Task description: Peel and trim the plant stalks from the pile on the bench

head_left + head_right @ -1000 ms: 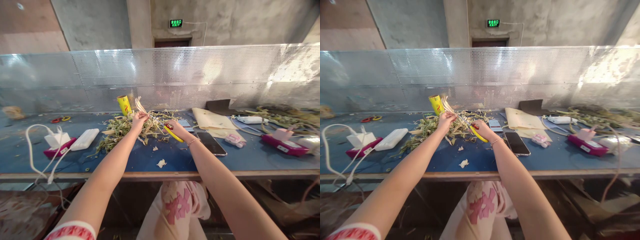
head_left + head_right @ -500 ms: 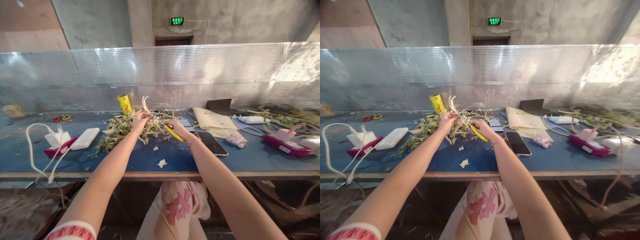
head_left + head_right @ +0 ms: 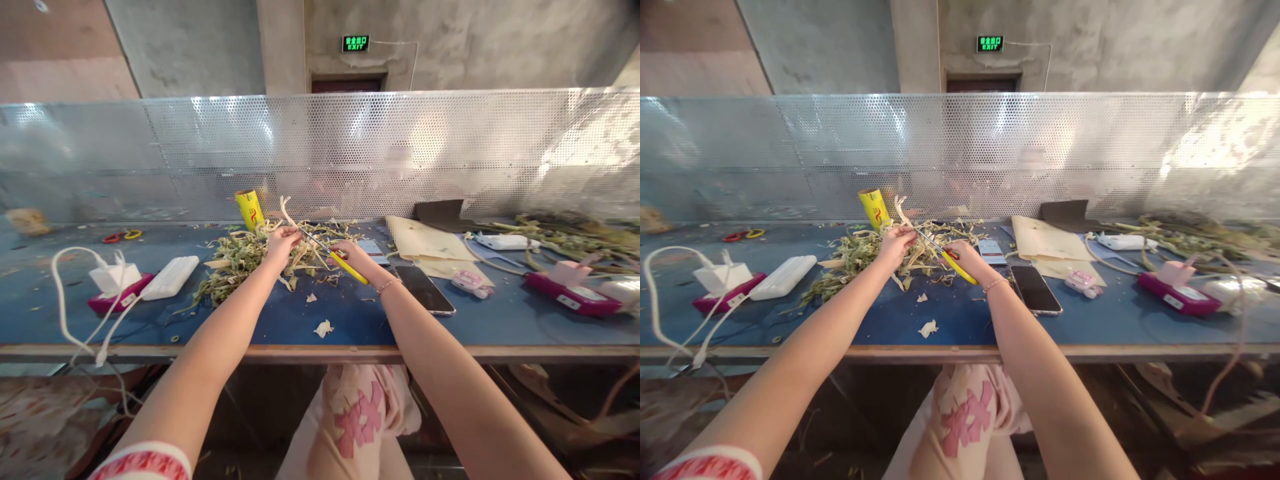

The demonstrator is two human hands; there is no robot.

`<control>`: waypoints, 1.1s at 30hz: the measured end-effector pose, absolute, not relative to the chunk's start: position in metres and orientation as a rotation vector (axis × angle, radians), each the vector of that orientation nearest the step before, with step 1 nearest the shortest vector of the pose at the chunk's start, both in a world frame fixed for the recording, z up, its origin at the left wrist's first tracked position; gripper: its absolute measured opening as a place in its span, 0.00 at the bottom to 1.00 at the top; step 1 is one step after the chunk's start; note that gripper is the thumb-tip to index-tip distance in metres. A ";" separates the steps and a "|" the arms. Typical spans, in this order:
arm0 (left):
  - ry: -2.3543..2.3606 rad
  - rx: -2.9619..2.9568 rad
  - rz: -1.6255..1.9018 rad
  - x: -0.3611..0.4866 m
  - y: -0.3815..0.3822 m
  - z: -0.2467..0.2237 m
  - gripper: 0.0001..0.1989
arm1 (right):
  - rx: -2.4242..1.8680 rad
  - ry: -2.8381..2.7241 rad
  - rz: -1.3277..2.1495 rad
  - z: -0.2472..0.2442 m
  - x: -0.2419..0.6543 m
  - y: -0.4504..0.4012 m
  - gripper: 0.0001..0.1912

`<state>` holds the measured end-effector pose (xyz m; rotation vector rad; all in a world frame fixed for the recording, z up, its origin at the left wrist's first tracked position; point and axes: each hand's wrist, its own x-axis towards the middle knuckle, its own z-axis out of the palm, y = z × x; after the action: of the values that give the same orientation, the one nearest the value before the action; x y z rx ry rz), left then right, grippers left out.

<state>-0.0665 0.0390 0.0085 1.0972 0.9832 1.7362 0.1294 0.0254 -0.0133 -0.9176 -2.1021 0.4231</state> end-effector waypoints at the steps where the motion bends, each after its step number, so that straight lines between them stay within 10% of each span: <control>1: 0.989 1.100 1.737 -0.066 0.039 0.009 0.10 | -0.919 -2.104 0.418 -0.013 0.130 0.026 0.16; 33: 0.946 1.054 1.705 -0.066 0.042 0.007 0.07 | -0.990 -2.204 0.239 -0.011 0.124 0.011 0.12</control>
<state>-0.0664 0.0416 0.0068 1.0539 0.9462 1.7053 0.1240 0.0114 -0.0113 -0.9904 -2.2036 0.2394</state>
